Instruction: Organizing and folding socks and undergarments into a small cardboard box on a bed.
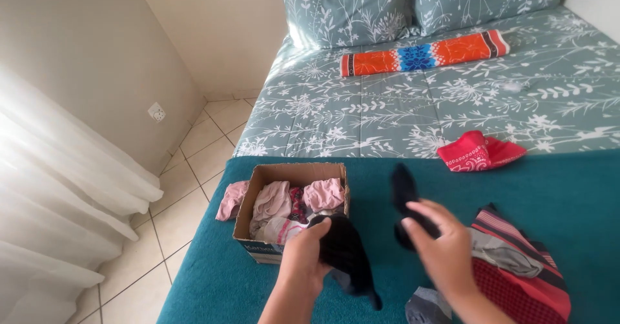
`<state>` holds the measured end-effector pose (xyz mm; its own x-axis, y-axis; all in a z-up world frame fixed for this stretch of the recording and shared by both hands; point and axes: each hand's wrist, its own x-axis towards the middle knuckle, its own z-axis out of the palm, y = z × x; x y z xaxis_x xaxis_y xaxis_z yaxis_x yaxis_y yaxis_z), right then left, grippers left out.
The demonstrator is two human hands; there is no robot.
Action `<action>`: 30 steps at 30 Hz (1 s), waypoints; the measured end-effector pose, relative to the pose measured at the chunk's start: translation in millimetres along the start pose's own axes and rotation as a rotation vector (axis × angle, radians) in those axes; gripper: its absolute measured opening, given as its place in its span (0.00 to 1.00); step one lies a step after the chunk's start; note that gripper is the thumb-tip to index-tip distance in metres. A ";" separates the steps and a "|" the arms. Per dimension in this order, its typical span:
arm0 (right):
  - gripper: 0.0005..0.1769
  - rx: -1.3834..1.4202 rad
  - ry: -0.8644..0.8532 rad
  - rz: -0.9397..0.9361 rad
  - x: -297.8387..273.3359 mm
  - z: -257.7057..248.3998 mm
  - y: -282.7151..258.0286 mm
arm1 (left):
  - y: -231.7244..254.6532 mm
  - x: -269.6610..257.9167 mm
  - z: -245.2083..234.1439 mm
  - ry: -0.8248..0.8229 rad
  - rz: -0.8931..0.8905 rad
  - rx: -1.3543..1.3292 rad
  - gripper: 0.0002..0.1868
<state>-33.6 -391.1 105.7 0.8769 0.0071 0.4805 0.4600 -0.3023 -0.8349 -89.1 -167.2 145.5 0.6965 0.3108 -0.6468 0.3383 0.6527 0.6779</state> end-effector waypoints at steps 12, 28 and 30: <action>0.20 -0.075 -0.417 -0.568 -33.4 34.0 -58.4 | 56.1 -92.6 21.5 -0.228 0.022 -0.037 0.30; 0.39 -0.288 0.092 -0.363 33.9 105.1 -63.4 | 129.4 -15.2 -15.2 -0.491 0.274 -0.098 0.18; 0.30 -0.399 0.034 -0.368 41.0 118.7 -55.0 | 140.7 2.8 -43.4 -0.442 0.252 -0.161 0.20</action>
<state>-6.4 -261.0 139.5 0.6602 0.1517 0.7356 0.6412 -0.6238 -0.4469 -67.0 -44.5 223.9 0.9555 0.1735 -0.2384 0.0489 0.7041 0.7084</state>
